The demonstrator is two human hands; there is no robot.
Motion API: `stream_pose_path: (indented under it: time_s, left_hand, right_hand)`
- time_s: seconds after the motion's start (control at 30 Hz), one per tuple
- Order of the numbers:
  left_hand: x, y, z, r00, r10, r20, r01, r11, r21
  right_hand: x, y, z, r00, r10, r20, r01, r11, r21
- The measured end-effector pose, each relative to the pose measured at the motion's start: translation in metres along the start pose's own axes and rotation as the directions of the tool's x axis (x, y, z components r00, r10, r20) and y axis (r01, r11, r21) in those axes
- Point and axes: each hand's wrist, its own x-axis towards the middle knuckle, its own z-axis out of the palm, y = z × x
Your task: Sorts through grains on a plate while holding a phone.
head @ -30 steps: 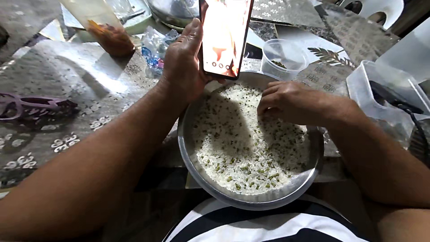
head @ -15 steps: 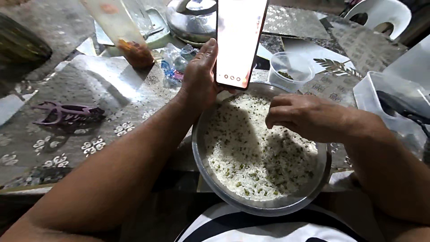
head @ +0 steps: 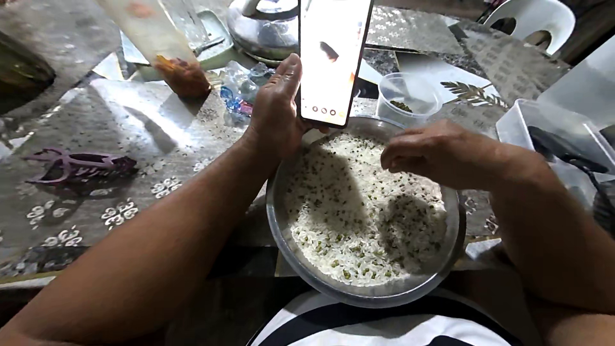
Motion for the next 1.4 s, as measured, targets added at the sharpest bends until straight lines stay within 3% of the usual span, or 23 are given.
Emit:
stream_pose_path:
  time_s: [0.1,0.23,0.3,0.43,0.57,0.63,0.73,1.17,1.4]
  left_hand:
    - [-0.001,0.002,0.002,1.000,-0.017,-0.014,0.017,1.000,0.000]
    - [-0.001,0.002,0.001,1.000,-0.014,-0.001,0.014,1.000,0.025]
    - [0.000,0.000,-0.001,1.000,-0.012,0.006,0.012,0.999,0.030]
    - [0.002,0.000,-0.002,0.999,0.007,0.035,-0.007,1.000,0.004]
    - [-0.001,0.002,-0.001,1.000,0.002,0.021,-0.002,1.000,0.019]
    - [0.000,0.002,-0.001,1.000,-0.010,0.021,0.010,1.000,0.026]
    - [0.001,0.001,-0.003,1.000,-0.008,0.017,0.008,1.000,0.028]
    - [0.001,0.001,-0.002,1.000,0.000,0.000,0.000,1.000,0.013]
    - [0.001,0.000,-0.003,1.000,0.014,0.026,-0.014,1.000,0.028]
  right_hand:
    - [-0.003,0.015,-0.011,0.984,0.098,-0.151,-0.112,0.990,-0.090]
    - [-0.005,0.043,-0.012,0.883,0.243,-0.402,-0.343,0.918,-0.197]
    - [-0.008,0.058,-0.009,0.861,0.274,-0.430,-0.391,0.896,-0.212]
    - [-0.009,0.048,-0.014,0.899,0.278,-0.338,-0.353,0.918,-0.184]
    - [-0.009,0.014,-0.018,0.984,0.169,0.060,-0.167,0.985,-0.039]
    - [-0.006,0.003,-0.012,0.944,0.212,0.254,-0.216,0.976,-0.013]
    - [-0.002,-0.001,-0.003,0.890,0.275,0.364,-0.262,0.961,-0.086]
    - [-0.006,0.001,-0.008,0.977,0.088,0.193,-0.087,0.996,-0.016]
    - [-0.005,0.000,-0.006,0.981,0.040,0.188,-0.041,0.999,0.001]
